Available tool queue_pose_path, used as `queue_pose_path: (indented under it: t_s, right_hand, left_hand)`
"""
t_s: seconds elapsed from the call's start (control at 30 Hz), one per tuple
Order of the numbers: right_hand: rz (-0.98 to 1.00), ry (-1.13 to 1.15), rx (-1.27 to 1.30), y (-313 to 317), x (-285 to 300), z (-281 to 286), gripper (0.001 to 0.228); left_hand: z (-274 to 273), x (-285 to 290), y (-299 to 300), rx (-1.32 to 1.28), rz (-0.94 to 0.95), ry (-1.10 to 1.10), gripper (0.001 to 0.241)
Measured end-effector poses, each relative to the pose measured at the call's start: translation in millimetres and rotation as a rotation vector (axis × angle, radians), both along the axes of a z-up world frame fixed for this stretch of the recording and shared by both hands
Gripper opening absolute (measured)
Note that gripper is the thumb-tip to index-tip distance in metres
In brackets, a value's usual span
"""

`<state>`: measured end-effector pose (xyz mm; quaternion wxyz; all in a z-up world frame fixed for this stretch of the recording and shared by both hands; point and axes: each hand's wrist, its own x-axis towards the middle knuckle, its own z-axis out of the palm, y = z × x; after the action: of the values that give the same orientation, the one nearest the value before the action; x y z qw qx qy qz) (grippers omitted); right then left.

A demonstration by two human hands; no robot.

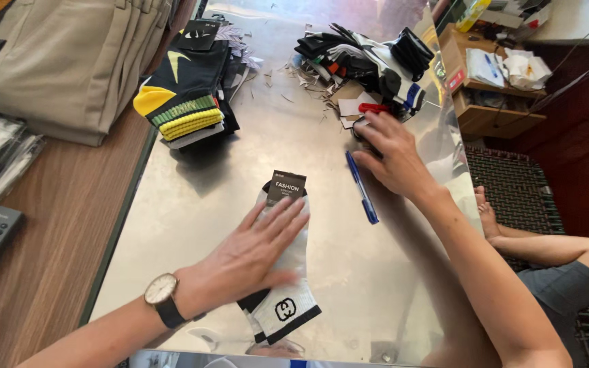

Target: The person draws a pattern on a small piece of paper with a blue pen, then uses scissors to cut the paper into a specific shape. They repeat this process with another piece of paper, drawing and cutting it.

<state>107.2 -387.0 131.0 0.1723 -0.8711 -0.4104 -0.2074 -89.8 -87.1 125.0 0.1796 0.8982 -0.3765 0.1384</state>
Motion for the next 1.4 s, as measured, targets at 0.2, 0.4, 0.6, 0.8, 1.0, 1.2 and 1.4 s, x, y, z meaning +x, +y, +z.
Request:
queue_pose_path:
  t_s: [0.2, 0.4, 0.6, 0.8, 1.0, 1.2, 1.4]
  right_hand:
    - [-0.065, 0.126, -0.084, -26, 11, 4, 0.044]
    - [-0.213, 0.184, -0.108, 25, 59, 4, 0.057]
    - [-0.206, 0.156, -0.206, 38, 66, -7, 0.062]
    - [-0.018, 0.201, -0.114, -9, 17, -1, 0.057]
    - [-0.215, 0.156, -0.080, -48, -29, 0, 0.051]
    - [-0.235, 0.058, 0.032, -69, -22, 3, 0.047]
    - [-0.315, -0.022, 0.146, -52, 93, 10, 0.131]
  left_hand:
    - [-20, 13, 29, 0.178, 0.037, 0.290, 0.107]
    - [-23, 26, 36, 0.160, 0.008, 0.453, 0.123]
    - [-19, 31, 53, 0.128, -0.038, 0.426, 0.128]
    - [-15, 33, 55, 0.090, -0.064, 0.433, 0.127]
    - [1, 33, 51, 0.111, -0.052, 0.456, 0.125]
    - [32, 16, 17, -0.026, -0.083, 0.157, 0.096]
    - [59, -46, -24, -0.505, -0.415, 0.244, 0.047]
